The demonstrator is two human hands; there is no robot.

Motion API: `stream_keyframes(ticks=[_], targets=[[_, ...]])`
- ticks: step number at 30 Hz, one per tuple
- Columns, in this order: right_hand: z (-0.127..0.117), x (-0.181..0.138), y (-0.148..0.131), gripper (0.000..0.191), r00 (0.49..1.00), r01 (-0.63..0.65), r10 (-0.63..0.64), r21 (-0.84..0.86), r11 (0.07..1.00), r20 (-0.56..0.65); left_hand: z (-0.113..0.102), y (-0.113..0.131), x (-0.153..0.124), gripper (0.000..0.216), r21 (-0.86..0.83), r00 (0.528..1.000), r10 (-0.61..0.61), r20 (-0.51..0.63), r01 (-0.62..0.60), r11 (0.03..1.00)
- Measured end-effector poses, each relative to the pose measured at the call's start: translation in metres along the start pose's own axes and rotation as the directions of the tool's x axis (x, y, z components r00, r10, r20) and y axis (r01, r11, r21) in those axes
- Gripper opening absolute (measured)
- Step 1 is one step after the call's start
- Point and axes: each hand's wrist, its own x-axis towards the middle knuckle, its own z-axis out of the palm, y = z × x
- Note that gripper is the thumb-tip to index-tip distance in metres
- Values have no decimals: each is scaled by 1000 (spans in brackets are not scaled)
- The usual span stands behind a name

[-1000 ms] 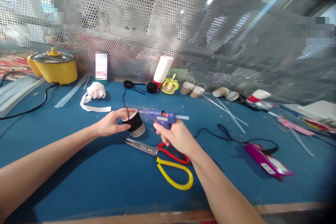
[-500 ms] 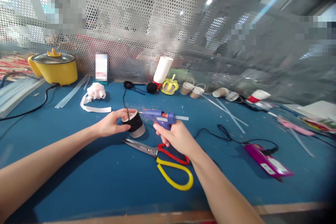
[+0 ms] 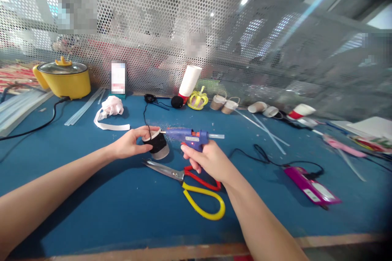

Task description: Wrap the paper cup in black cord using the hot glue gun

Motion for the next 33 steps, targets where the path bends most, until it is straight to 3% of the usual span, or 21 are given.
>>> stream_keyframes(ticks=[4, 8, 11, 16, 20, 23, 25, 28, 33], targets=[[-10, 6, 3, 25, 999, -35, 29, 175, 984, 35, 0, 1, 0, 19, 5, 1000, -4, 1, 4, 1000], [-23, 27, 17, 27, 981, -32, 84, 278, 960, -176, 0, 0, 0, 19, -1, 1000, 2, -1, -2, 1000], [-29, 50, 35, 31, 937, -132, 171, 142, 981, -306, 0, 1, 0, 20, -5, 1000, 16, 0, -16, 1000], [-28, 79, 60, 38, 925, -225, 214, 0, 974, -313, 1, 8, 0, 19, 40, 1000, 23, 10, -23, 999], [-28, 83, 58, 41, 918, -190, 115, -166, 968, -379, 2, 14, 0, 18, 66, 999, 31, 21, -32, 997], [-24, 82, 34, 41, 895, -111, -27, -282, 953, -445, 2, 16, -1, 17, 90, 999, 34, 26, -36, 995], [-14, 82, 11, 33, 905, -27, -124, -344, 939, -407, 3, 17, -1, 17, 110, 998, 47, 30, -50, 993], [10, 81, -22, 41, 959, 244, -280, -387, 889, -38, 4, 18, -1, 16, 149, 998, 65, 28, -68, 987], [42, 79, -42, 39, 964, 256, -207, -378, 890, 166, 6, 16, -1, 15, 264, 1000, 19, -20, -13, 965]])
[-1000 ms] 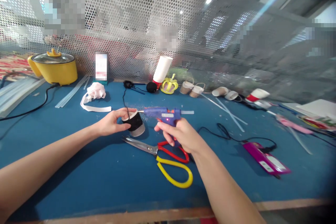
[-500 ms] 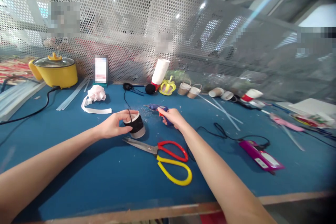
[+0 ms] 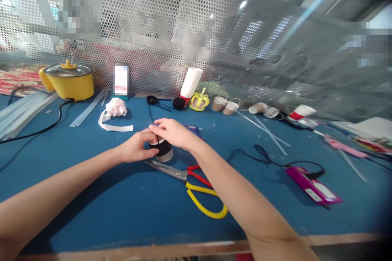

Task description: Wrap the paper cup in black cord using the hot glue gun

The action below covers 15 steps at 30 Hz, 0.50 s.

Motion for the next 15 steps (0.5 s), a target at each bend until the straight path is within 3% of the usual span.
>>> stream_keyframes(ticks=[2, 7, 11, 15], targets=[[4, -2, 2, 29, 1000, -19, 19, 115, 993, -4, 0, -1, 0, 15, 1, 1000, 3, -2, -3, 1000], [5, -15, 19, 15, 974, -2, 94, 406, 914, -208, -2, -6, 1, 14, -164, 1000, 18, 8, -17, 986], [4, -28, 28, 18, 935, 50, 133, 496, 867, -328, -4, -8, 1, 15, -356, 999, -21, 49, 37, 934], [5, -37, 28, 18, 919, 60, 159, 528, 847, -361, -6, -3, 1, 20, -473, 995, -44, 85, 79, 877]])
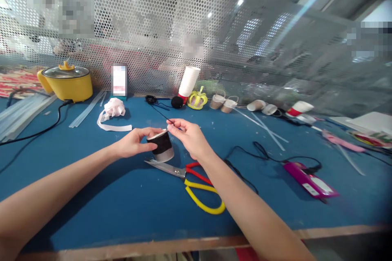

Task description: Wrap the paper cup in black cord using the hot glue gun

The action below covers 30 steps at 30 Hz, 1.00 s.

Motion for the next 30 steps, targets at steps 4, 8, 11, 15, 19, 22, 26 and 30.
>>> stream_keyframes(ticks=[4, 8, 11, 15, 19, 22, 26, 30], targets=[[-2, -7, -4, 18, 1000, -8, 8, 26, 1000, -14, 3, 7, -1, 21, -84, 999, -38, 18, 40, 996], [-6, -13, -7, 19, 1000, 23, -23, 9, 1000, -5, 4, 11, 0, 21, -140, 998, -60, 27, 64, 988], [-6, -15, -6, 19, 999, 29, -29, 25, 999, -13, 4, 12, 0, 20, -172, 997, -69, 33, 74, 982], [-6, -14, -1, 18, 999, 21, -18, 53, 998, -44, 4, 13, -1, 19, -218, 997, -57, 52, 67, 974], [-6, -14, 2, 17, 999, -15, 20, 106, 994, -43, 4, 15, -1, 16, -258, 997, -14, 75, 32, 966], [-5, -15, 2, 20, 996, -77, 83, 174, 982, -23, 4, 16, -2, 13, -276, 995, 19, 99, 9, 961], [-2, -15, 1, 23, 985, -166, 174, 276, 947, -7, 5, 19, -2, 13, -286, 995, 26, 101, 4, 958], [-1, -16, 2, 24, 980, -190, 199, 334, 923, 5, 6, 21, -2, 10, -281, 996, 24, 91, 3, 960]])
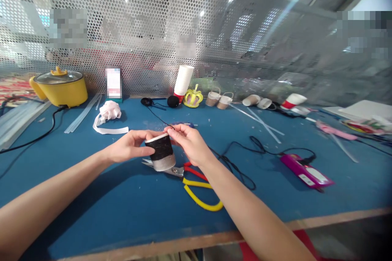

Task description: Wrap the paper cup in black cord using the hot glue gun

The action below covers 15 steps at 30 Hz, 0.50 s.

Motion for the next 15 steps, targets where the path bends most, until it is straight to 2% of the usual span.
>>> stream_keyframes(ticks=[4, 10, 15], targets=[[-1, -1, -2, 23, 999, -36, 35, 56, 998, 23, 1, 2, 0, 6, 18, 1000, 15, 11, -15, 1000], [0, -1, -3, 22, 992, -66, 41, 211, 975, 120, 1, 3, -2, 5, -47, 1000, 12, 21, -11, 999], [0, -1, -3, 18, 987, -55, 18, 231, 971, 162, 0, 3, -2, 4, -63, 999, 34, 36, -32, 998]])
